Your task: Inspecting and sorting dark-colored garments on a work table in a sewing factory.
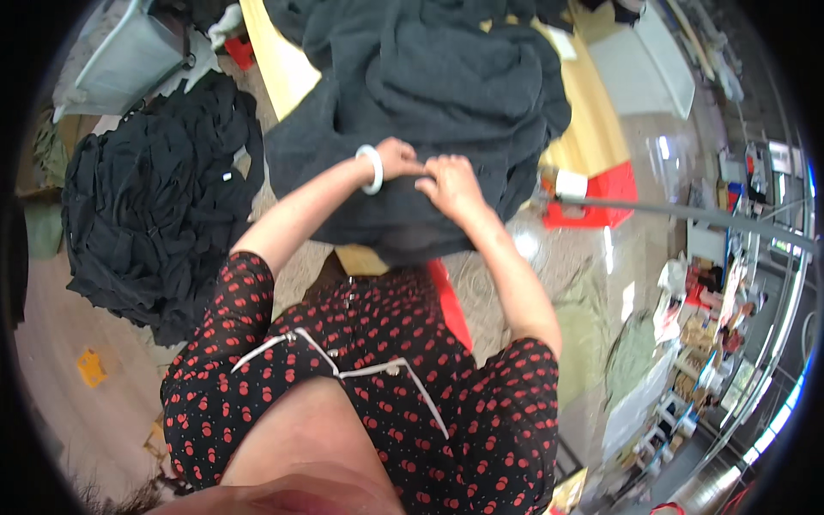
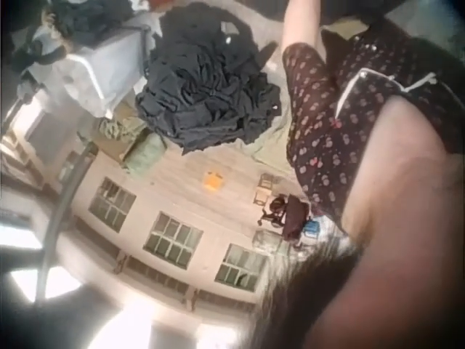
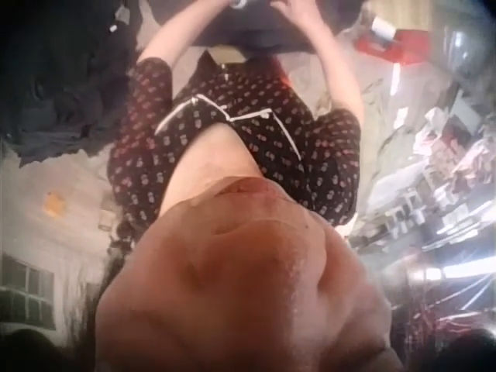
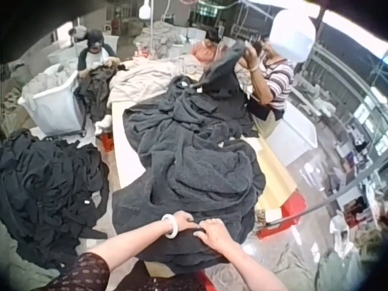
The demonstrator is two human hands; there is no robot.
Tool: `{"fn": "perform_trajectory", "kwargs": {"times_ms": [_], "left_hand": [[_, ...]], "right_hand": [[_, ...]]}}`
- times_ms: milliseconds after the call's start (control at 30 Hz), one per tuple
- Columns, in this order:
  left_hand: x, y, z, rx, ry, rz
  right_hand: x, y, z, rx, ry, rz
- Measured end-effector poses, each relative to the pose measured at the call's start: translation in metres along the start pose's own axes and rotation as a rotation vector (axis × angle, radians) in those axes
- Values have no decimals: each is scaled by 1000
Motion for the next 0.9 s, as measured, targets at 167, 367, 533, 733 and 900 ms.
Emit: {"fn": "perform_trajectory", "kwargs": {"times_ms": [167, 367, 533, 733, 900], "left_hand": [[8, -1, -11, -1, 3, 66], [11, -5, -10, -178, -34, 96], [9, -15, -10, -337, -307, 99], [8, -18, -17, -342, -311, 177], [4, -19, -1, -229, 107, 193]], "right_hand": [[18, 1, -2, -21, -120, -65], [14, -4, -1, -8, -43, 44], [11, -1, 1, -19, -19, 76], [12, 3, 9, -1, 42, 46], [15, 3, 12, -53, -58, -15]]}}
Point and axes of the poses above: each hand's wrist, its own y-axis towards the middle knuckle, its own x-axis out of the palm, z = x × y, the point moved 7 cm from there along y, towards the middle knuckle, and after that the axes turned 3 degrees about -z, right-handed, at the moved point
